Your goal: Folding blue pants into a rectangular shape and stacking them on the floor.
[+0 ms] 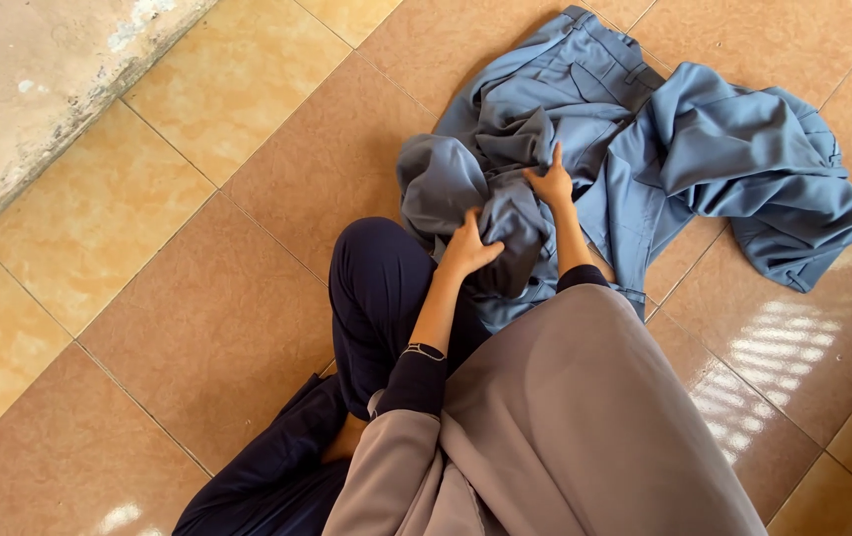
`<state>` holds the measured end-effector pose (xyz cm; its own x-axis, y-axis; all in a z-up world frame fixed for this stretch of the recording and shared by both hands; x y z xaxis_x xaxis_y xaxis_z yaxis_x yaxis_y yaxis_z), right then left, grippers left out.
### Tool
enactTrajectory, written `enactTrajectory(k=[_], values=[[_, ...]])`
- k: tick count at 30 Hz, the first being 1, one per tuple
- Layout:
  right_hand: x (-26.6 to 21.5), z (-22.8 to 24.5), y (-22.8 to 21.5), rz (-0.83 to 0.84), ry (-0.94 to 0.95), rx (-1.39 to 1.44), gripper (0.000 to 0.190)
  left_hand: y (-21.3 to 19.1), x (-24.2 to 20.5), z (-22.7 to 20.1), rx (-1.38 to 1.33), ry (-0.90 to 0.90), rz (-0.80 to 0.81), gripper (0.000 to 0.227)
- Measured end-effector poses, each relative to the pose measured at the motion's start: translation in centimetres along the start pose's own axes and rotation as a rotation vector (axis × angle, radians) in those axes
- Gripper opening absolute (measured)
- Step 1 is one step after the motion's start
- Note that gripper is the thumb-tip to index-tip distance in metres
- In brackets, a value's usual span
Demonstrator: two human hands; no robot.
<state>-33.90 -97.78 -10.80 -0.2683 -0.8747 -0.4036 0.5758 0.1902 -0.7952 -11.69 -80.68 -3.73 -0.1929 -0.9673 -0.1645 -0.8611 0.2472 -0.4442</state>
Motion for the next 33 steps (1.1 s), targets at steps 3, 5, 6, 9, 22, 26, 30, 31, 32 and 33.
enactTrajectory(k=[3, 5, 6, 9, 22, 26, 30, 31, 32, 33], values=[[10.1, -8.3, 6.4, -0.061, 0.117, 0.146, 0.069, -4.5, -0.8, -3.7, -0.042, 0.251, -0.389, 0.109], [3.9, -5.5, 3.8, -0.060, 0.053, 0.313, 0.050, -4.0, 0.0, -3.4, -0.098, 0.410, -0.478, 0.106], [0.7, -4.0, 2.3, -0.058, -0.011, 0.480, 0.036, -4.0, 0.0, -3.7, -0.154, 0.569, -0.565, 0.102], [-5.4, -0.5, 1.1, 0.026, -0.049, 0.747, 0.022, -3.0, 1.2, -1.8, -0.933, 0.260, -0.403, 0.076], [-33.1, 15.4, -13.8, -0.460, -0.826, -0.207, 0.002, -4.6, -0.2, -6.0, -1.428, 0.081, -0.181, 0.088], [-36.3, 15.3, -14.6, -0.245, -1.010, -0.074, 0.003, -5.3, 1.3, -0.8, -1.461, -0.109, -0.426, 0.079], [-36.8, 13.6, -14.3, 0.287, -1.009, 0.319, 0.013, -7.1, -1.5, -6.8, -1.523, -0.292, -0.403, 0.115], [-36.9, 13.9, -14.4, 0.288, -1.008, 0.319, 0.013, -4.2, -0.3, -1.8, -1.523, -0.293, -0.402, 0.115], [-37.0, 14.2, -13.8, 0.402, -0.980, 0.324, 0.010, -1.7, 1.1, 2.8, -1.523, -0.296, -0.384, 0.106], [-37.2, 14.4, -13.2, 0.515, -0.949, 0.329, 0.010, 0.3, 3.3, 7.0, -1.522, -0.299, -0.365, 0.100]])
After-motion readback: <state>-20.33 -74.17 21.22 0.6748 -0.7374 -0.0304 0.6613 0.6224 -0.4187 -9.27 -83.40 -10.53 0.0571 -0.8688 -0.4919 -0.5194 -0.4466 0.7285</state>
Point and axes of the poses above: each hand's wrist, its own x-axis towards the middle knuckle, its own y-axis out of the palm, z = x × y, the point moved 8 cm from there along x, towards the middle knuckle, and after that the axes turned 13 degrees about y, right-handed, at the moved point
